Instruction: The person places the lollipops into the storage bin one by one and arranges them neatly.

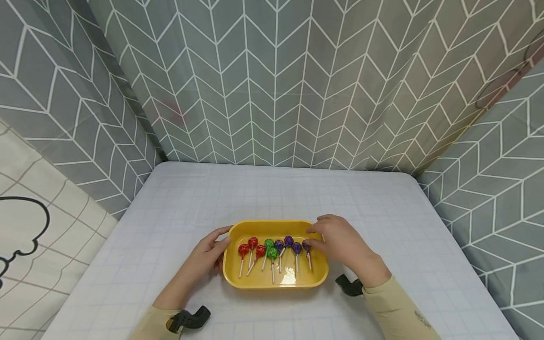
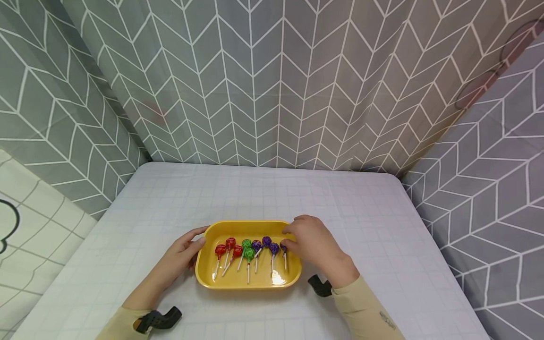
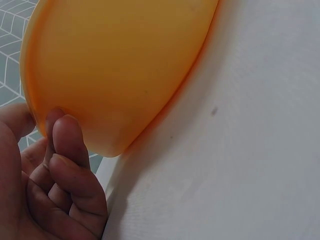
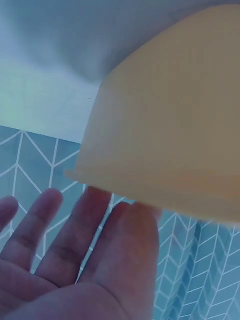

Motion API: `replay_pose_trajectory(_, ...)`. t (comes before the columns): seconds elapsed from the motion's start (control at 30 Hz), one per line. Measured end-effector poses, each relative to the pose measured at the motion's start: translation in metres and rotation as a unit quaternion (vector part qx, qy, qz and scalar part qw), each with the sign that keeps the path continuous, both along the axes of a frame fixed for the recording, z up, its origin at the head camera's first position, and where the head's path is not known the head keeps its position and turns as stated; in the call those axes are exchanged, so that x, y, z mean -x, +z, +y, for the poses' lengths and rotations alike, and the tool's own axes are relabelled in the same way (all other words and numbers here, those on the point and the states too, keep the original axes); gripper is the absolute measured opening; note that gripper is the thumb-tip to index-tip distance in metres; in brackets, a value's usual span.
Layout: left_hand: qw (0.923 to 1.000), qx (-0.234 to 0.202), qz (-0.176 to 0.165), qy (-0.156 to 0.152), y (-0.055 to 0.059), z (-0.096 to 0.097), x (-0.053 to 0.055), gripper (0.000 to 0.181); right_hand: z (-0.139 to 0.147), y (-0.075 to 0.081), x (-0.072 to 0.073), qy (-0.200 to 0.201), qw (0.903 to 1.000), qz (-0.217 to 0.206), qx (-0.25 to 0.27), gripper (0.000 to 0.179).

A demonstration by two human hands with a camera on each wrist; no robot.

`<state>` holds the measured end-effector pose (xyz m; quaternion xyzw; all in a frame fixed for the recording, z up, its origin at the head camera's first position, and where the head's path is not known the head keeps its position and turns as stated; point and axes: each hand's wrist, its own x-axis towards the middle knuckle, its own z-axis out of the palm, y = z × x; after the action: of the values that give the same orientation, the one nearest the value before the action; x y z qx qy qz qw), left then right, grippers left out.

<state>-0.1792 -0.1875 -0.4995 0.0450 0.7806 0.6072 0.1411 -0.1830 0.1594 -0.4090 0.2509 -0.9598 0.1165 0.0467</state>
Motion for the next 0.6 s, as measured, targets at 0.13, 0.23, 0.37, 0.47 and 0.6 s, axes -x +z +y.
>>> replay_pose_trajectory(0.13,1.0,0.0,0.001,-0.002,0.001,0.001,0.0,0.039,0.006,0.0,0.001,-0.01,0.9993,-0.022,0.029,0.022)
replay_pose_trajectory(0.23,1.0,-0.001,-0.002,-0.007,0.01,0.002,-0.002,0.038,0.01,-0.001,0.003,-0.013,0.9984,-0.033,0.045,0.024)
replay_pose_trajectory(0.37,0.9999,-0.004,-0.004,-0.015,0.022,0.004,-0.006,0.038,0.016,-0.003,0.002,-0.018,0.9968,-0.035,0.069,0.027)
replay_pose_trajectory(0.47,0.9999,-0.004,-0.004,-0.013,0.017,0.003,-0.004,0.037,0.02,-0.003,0.001,-0.028,0.9949,-0.036,0.089,0.028)
replay_pose_trajectory(0.6,1.0,-0.002,-0.003,-0.007,0.005,0.001,-0.001,0.038,0.024,-0.002,-0.001,-0.041,0.9909,-0.05,0.118,0.031)
